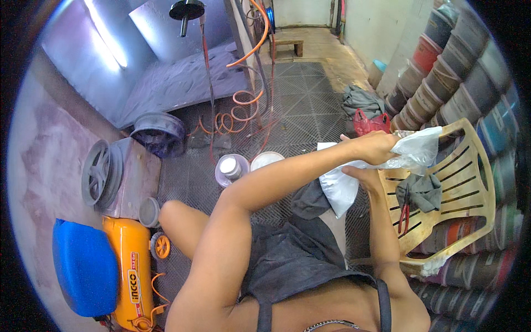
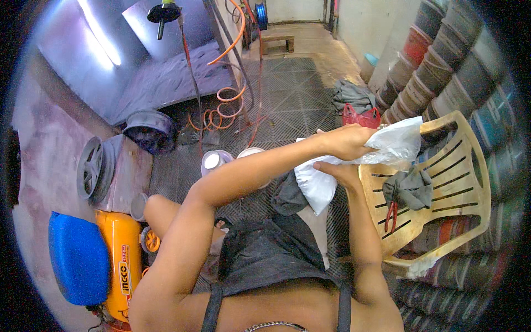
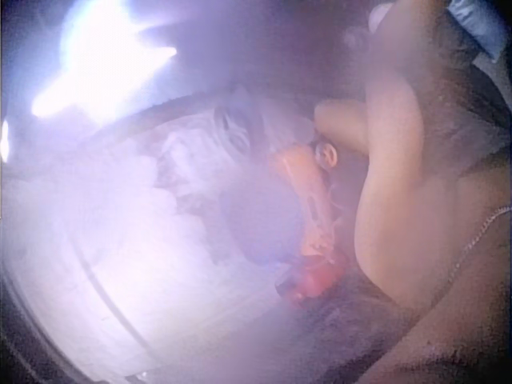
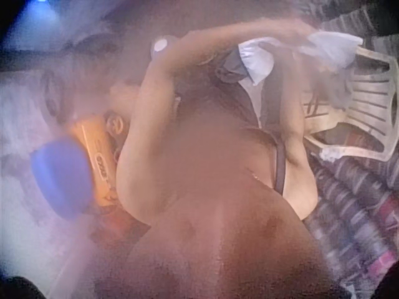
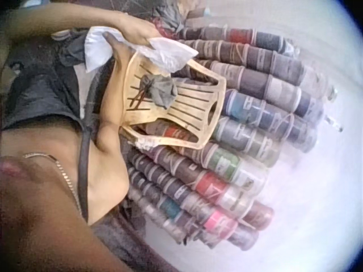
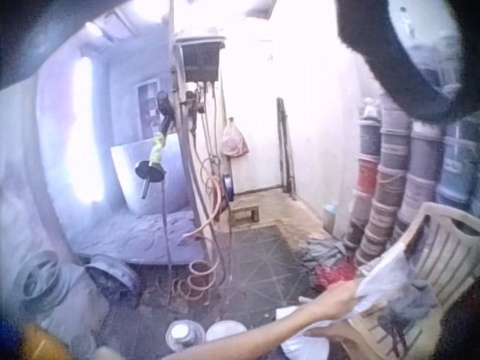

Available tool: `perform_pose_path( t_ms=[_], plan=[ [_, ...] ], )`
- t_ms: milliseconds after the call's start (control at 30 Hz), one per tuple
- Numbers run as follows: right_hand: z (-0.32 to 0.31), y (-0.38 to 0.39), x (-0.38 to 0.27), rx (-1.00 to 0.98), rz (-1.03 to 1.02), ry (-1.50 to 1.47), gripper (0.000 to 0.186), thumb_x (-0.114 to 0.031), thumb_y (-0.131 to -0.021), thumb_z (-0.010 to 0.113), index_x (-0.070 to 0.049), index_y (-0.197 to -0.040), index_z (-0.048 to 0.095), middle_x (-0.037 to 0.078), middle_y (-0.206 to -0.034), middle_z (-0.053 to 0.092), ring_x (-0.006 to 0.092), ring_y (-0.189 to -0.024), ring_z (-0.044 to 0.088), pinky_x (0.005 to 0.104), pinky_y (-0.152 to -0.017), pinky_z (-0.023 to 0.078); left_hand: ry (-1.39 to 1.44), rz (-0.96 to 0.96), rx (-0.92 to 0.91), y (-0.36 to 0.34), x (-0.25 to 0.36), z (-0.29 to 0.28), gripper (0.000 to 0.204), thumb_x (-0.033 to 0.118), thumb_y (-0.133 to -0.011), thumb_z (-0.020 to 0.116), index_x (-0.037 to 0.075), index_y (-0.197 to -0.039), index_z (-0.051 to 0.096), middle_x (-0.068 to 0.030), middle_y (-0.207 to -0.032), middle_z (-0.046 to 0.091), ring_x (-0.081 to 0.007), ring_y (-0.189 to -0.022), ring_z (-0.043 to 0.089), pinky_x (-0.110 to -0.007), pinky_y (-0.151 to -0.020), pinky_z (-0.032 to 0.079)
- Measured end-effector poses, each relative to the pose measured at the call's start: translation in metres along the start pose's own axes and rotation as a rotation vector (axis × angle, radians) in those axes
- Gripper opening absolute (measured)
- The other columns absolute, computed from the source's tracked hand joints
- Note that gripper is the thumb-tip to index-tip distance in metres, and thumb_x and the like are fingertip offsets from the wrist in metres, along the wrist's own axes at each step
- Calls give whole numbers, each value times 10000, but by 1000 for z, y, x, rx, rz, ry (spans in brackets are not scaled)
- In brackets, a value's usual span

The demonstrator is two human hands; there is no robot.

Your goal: The person sits on the floor and uses pliers to cut open a plastic bag containing white powder. They then pour the powder into a small container and use a spray gun to mix the contents.

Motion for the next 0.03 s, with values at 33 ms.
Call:
perform_pose_path(
  t_ms=[33],
  plan=[
    [1, -1, 0, -7, 3, 2, 881, -213, -641, 900, 23, -1363, 456, 144, -1372, 510, 256, -1261, 493, 370, -1071, 406, -8, -16, 4, 0, 2, -1, 395, 278, -858, 647, 80, -1195, 595, -255, -1100, 648, -408, -1027, 625, -480, -905, 477]
  ],
)
Point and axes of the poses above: each hand's wrist, its own y-axis away from the middle knuckle, its own z-axis out of the palm, x = y × z, the point moved 3 cm from there along -y, towards the middle knuckle
